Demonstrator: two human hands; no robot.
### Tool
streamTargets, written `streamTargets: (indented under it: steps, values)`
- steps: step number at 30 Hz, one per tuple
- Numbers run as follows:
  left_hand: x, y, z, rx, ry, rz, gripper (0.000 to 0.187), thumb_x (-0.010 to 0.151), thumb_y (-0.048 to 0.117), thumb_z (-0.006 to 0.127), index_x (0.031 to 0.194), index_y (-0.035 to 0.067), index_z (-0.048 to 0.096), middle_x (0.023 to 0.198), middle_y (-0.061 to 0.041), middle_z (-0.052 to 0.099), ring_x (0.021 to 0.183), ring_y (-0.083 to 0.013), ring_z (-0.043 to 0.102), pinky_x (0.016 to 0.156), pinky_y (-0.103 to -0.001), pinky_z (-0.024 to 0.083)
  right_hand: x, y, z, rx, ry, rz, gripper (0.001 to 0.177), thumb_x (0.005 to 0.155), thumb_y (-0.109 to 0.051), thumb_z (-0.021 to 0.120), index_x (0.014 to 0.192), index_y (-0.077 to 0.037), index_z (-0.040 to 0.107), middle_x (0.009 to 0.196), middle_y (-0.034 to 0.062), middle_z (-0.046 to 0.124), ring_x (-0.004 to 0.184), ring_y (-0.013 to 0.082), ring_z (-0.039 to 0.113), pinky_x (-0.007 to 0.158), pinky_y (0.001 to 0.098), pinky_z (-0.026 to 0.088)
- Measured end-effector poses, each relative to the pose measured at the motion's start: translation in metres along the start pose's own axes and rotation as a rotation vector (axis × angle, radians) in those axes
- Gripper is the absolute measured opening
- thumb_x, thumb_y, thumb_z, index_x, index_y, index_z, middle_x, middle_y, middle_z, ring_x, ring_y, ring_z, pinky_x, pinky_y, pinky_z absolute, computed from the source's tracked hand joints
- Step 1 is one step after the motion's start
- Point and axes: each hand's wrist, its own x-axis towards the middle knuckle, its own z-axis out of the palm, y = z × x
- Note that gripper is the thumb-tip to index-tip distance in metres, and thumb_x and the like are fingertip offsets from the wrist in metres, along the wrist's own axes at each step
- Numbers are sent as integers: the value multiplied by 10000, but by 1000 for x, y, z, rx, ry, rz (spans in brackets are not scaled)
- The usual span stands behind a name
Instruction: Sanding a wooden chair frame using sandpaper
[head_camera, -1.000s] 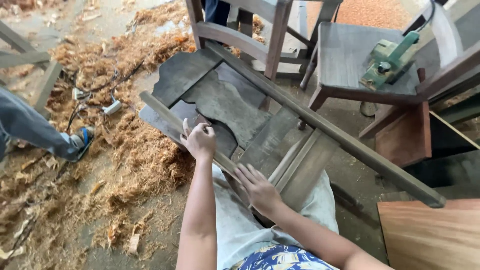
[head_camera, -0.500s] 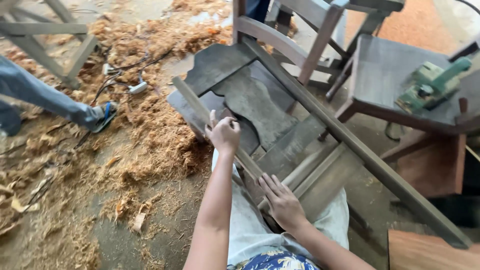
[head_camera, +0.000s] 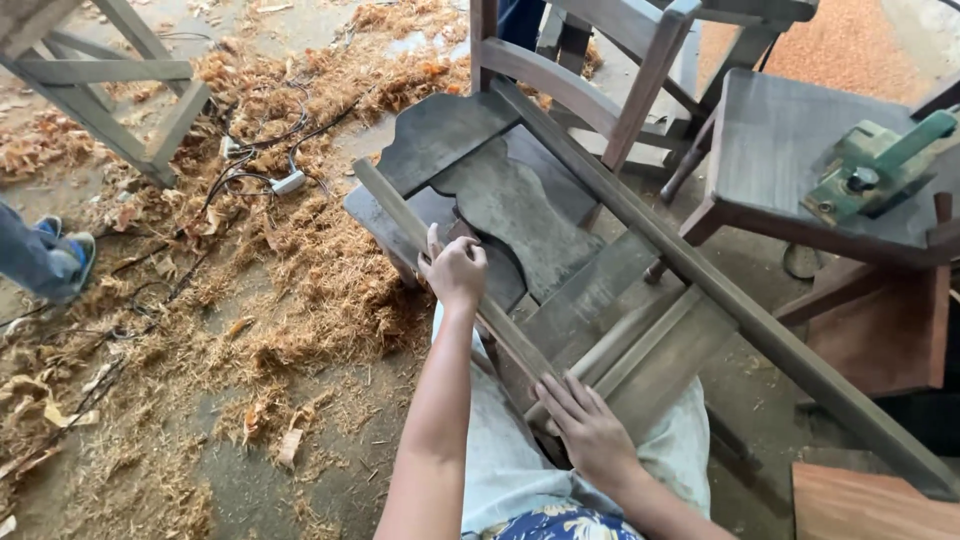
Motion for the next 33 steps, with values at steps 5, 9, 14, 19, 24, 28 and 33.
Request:
streamTargets:
  steps: [5,9,14,19,24,28,33]
  values:
    - [-4,2,-3,-33,-10,-15,251,851,235,587,968,163,797,1154,-50,770,1515,-228,304,1145,-680,246,33,0,15,113,5,-7,654,937,-58,496,1577,-106,370,1628,84,378,1490,325,355,1203,441,318]
    - [0,4,-5,-17,-25,-15,266,853,242,576,989,189,798,1194,-41,757,1520,-226,294,1144,-663,250,97,6,48,397,-2,107,609,988,-86,471,1584,-79,344,1634,127,359,1496,359,341,1203,454,299]
    - [3,-5,11,49,21,2,252,817,289,586,946,230,794,1123,-38,771,1512,-204,309,1088,-627,299,96,6,43,447,28,110,527,1048,-182,449,1565,-99,392,1614,135,388,1485,360,358,1200,456,313]
    - [5,-4,8,11,34,-6,244,812,295,604,942,216,795,1112,-48,775,1512,-200,302,1110,-620,279,33,10,19,315,65,41,539,1011,-132,515,1544,-112,432,1583,83,448,1452,324,430,1158,425,392]
    - [8,-4,12,1,114,42,233,822,278,607,908,206,810,1034,-26,797,1469,-210,366,1095,-645,302,65,15,20,350,44,-25,724,845,93,436,1547,-82,429,1600,121,422,1472,355,405,1190,429,368]
    - [3,-14,25,107,135,20,185,858,347,569,891,320,749,959,63,784,1478,-135,379,1126,-573,350,119,9,75,254,238,71,460,1065,-253,483,1506,-130,515,1486,116,558,1364,305,525,1122,372,453]
    - [5,-18,29,107,105,12,188,859,366,564,870,331,748,940,89,780,1491,-133,357,1113,-591,357,104,5,54,335,173,81,512,1033,-162,462,1544,-134,475,1518,123,530,1392,312,492,1131,378,442]
